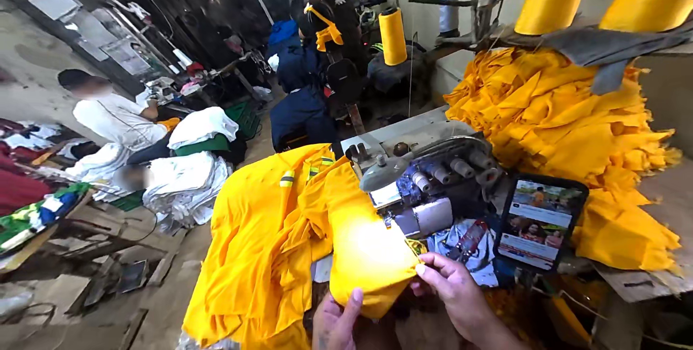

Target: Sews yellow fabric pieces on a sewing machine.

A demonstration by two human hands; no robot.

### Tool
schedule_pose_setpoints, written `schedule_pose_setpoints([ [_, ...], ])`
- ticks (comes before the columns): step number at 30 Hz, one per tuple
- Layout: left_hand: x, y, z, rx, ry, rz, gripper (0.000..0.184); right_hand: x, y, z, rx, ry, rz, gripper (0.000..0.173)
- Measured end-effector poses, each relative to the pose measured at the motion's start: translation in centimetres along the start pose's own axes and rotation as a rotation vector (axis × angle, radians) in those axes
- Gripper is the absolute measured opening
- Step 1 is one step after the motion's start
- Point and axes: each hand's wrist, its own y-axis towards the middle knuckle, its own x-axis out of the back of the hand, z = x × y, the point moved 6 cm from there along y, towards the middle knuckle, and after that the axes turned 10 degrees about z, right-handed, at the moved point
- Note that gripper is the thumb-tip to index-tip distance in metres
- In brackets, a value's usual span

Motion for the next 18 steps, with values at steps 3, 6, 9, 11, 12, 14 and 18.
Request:
schedule_pose_setpoints([
  [3,1.0,-0.9,-0.4,-0.054,0.08,0.017,0.019,-0.1,-0.8,-0.3,0.018,-0.029,-0.04,0.015],
  [6,1.6,-1.2,0.6,-0.041,0.084,0.003,0.013,-0.1,-1.3,-0.6,-0.014,0.017,-0.082,0.013],
  [9,1.3,-0.9,0.8,-0.049,0.03,0.004,0.015,-0.9,0.0,-0.9,-0.12,0.212,-0.021,0.015],
  [11,0.9,-0.7,0.7,-0.069,-0.001,-0.008,0.024,-1.7,0.9,-0.8,-0.201,0.351,0.04,0.021],
  [12,0.8,-0.7,0.5,-0.098,-0.012,-0.013,0.034,-1.9,1.1,-0.8,-0.208,0.365,0.041,0.021],
  [14,0.7,-1.0,-0.2,-0.193,0.016,0.015,0.068,-1.7,0.7,-0.5,-0.163,0.263,-0.008,0.017],
  [18,1.0,-1.9,-1.4,-0.367,0.167,0.184,0.08,-0.7,-1.5,-0.4,-0.027,0.038,-0.129,0.012],
])
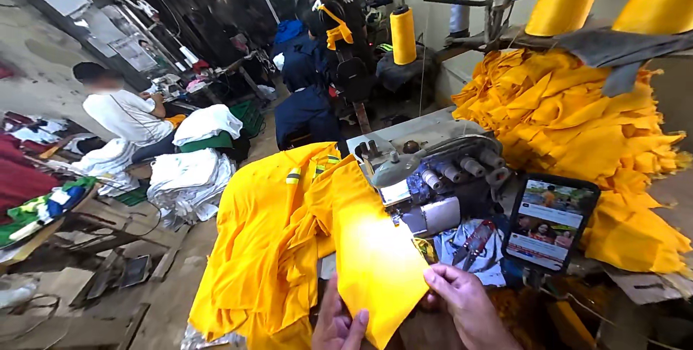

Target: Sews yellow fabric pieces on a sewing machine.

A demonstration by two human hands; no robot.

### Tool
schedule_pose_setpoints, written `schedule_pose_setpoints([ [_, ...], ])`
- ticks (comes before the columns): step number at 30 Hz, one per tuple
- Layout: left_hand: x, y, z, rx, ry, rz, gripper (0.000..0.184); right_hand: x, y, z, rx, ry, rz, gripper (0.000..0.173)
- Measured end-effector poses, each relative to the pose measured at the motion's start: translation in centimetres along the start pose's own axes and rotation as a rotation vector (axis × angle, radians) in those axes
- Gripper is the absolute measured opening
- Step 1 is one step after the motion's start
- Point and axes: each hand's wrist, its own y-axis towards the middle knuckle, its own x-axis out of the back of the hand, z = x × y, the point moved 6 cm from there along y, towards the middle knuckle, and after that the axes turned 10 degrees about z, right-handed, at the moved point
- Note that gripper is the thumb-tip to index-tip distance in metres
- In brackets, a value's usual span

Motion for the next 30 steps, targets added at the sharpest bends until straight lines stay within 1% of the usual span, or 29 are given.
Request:
schedule_pose_setpoints([
  [1,0.3,0.0,0.0,-0.014,0.038,0.011,0.067,0.1,-0.4,0.2,0.039,-0.023,-0.017,0.012],
  [2,0.5,0.3,0.0,-0.015,0.068,0.031,0.059,0.1,-0.6,0.6,0.081,-0.052,-0.026,0.011],
  [3,0.8,0.7,-0.1,-0.014,0.087,0.053,0.057,0.0,-0.7,1.0,0.122,-0.095,-0.031,0.011],
  [5,1.6,2.3,-0.2,0.005,0.108,0.086,0.058,-0.3,0.0,1.7,0.168,-0.201,-0.052,0.011],
  [6,2.1,3.4,-0.2,0.03,0.119,0.106,0.059,-0.4,0.7,1.7,0.161,-0.255,-0.068,0.012],
  [9,3.8,8.7,1.2,0.181,0.118,0.178,0.06,-0.9,4.0,1.4,0.112,-0.396,-0.111,0.015],
  [12,5.9,14.2,3.2,0.309,0.03,0.221,0.062,-1.4,6.0,1.0,0.151,-0.37,-0.184,0.027],
  [14,6.8,15.4,4.2,0.336,-0.014,0.188,0.061,-1.7,5.3,0.6,0.167,-0.303,-0.193,0.028],
  [16,7.1,13.7,5.2,0.341,-0.059,0.088,0.063,-1.5,3.3,0.2,0.149,-0.265,-0.19,0.029],
  [18,6.3,9.6,5.9,0.345,-0.117,-0.049,0.066,-1.3,0.9,-0.1,0.113,-0.226,-0.141,0.026],
  [20,4.6,4.7,6.3,0.339,-0.203,-0.159,0.067,-1.5,-0.6,-0.7,0.046,-0.19,-0.054,0.022],
  [22,2.0,0.7,6.0,0.313,-0.343,-0.187,0.067,-2.5,-0.5,-1.0,-0.038,-0.196,0.046,0.021],
  [25,-2.0,-2.4,4.8,0.309,-0.468,-0.144,0.067,-5.0,2.0,-0.6,-0.12,-0.257,0.187,0.032],
  [27,-3.2,-3.1,4.3,0.332,-0.441,-0.078,0.067,-6.1,3.7,0.2,-0.146,-0.232,0.217,0.034],
  [29,-2.9,-3.2,4.3,0.378,-0.325,0.049,0.064,-5.1,4.0,0.3,-0.121,-0.159,0.098,0.036],
  [30,-2.3,-2.8,4.1,0.395,-0.246,0.104,0.058,-3.7,3.8,0.1,-0.086,-0.128,0.007,0.035],
])
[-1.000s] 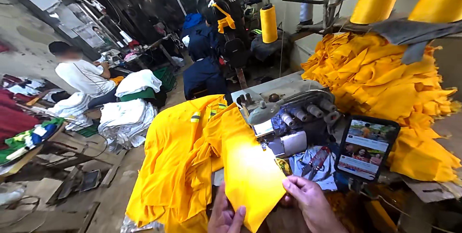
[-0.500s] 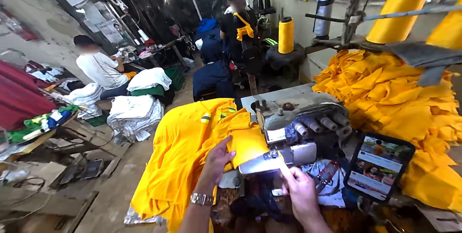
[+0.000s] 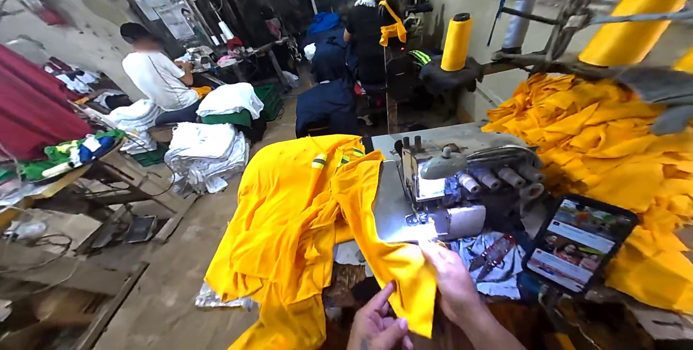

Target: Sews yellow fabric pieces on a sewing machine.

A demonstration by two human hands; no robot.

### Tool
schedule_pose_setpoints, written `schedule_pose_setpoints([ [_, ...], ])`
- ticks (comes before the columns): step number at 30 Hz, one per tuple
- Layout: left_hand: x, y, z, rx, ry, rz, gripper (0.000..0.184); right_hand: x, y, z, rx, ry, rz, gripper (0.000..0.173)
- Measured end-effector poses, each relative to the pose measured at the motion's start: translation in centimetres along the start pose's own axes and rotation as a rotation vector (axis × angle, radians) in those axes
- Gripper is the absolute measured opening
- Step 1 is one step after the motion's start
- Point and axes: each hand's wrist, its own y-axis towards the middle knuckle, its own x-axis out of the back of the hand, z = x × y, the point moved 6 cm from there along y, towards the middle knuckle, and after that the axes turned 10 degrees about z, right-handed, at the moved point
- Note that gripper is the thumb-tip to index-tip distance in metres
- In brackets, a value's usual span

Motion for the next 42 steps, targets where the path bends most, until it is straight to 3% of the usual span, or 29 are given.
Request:
schedule_pose_setpoints([
  [2,1.6,1.0,-2.2,-0.016,0.23,-0.048,0.036,2.8,-0.6,-1.1,0.02,0.036,-0.169,0.034],
  [4,3.1,2.9,-4.8,-0.134,0.452,-0.202,0.029,4.1,-1.6,-2.4,0.021,-0.049,-0.202,0.034],
  [7,4.8,7.5,-7.0,-0.169,0.708,-0.309,0.041,2.6,-2.7,-2.0,0.094,-0.178,-0.06,0.033],
  [8,5.1,8.1,-7.6,-0.171,0.74,-0.316,0.035,1.9,-3.2,-1.3,0.139,-0.185,-0.01,0.03],
  [11,4.6,5.8,-13.2,-0.392,0.904,-0.363,0.021,-0.3,-4.7,1.5,0.314,-0.146,0.133,0.014],
  [13,4.5,5.0,-16.4,-0.484,1.053,-0.426,0.021,-2.3,-3.9,1.6,0.292,-0.119,0.231,0.019],
  [15,6.7,7.8,-16.2,-0.395,1.241,-0.427,0.026,-4.1,-1.7,-0.9,0.074,-0.12,0.256,0.024],
  [17,9.9,10.5,-13.3,-0.131,1.304,-0.266,0.034,-5.0,-0.2,-3.4,-0.099,-0.159,0.246,0.031],
  [18,10.1,10.3,-12.4,-0.095,1.308,-0.219,0.036,-5.1,0.3,-3.8,-0.114,-0.203,0.233,0.034],
  [21,5.9,5.3,-10.2,-0.235,1.165,-0.153,0.029,-4.0,0.7,-3.6,-0.066,-0.273,0.201,0.039],
  [23,3.5,3.3,-6.1,-0.217,0.962,-0.039,0.026,-3.7,0.8,-3.7,-0.055,-0.265,0.205,0.041],
  [26,2.9,3.1,-1.9,-0.202,0.84,-0.049,0.017,-4.1,0.7,-3.4,-0.077,-0.313,0.257,0.038],
  [30,4.5,2.8,-4.0,-0.302,0.96,-0.087,0.015,-2.8,0.6,-2.6,0.01,-0.293,0.186,0.038],
  [33,5.3,1.6,-6.5,-0.495,1.123,-0.216,0.015,-1.8,-0.3,-0.4,0.317,-0.485,0.095,0.012],
  [35,5.4,1.2,-7.1,-0.556,1.068,-0.247,0.012,-1.0,-0.5,0.2,0.479,-0.615,0.005,0.018],
  [37,5.1,1.2,-6.8,-0.46,0.793,-0.248,0.013,-0.2,-0.4,-0.3,0.377,-0.482,0.014,0.022],
  [40,5.4,2.7,-4.7,-0.131,0.035,-0.128,0.022,0.0,0.0,-1.5,-0.03,0.038,0.27,0.025],
  [42,5.6,3.7,-3.7,-0.025,-0.357,0.006,0.024,0.3,0.1,-1.3,-0.073,0.195,0.421,0.027],
])
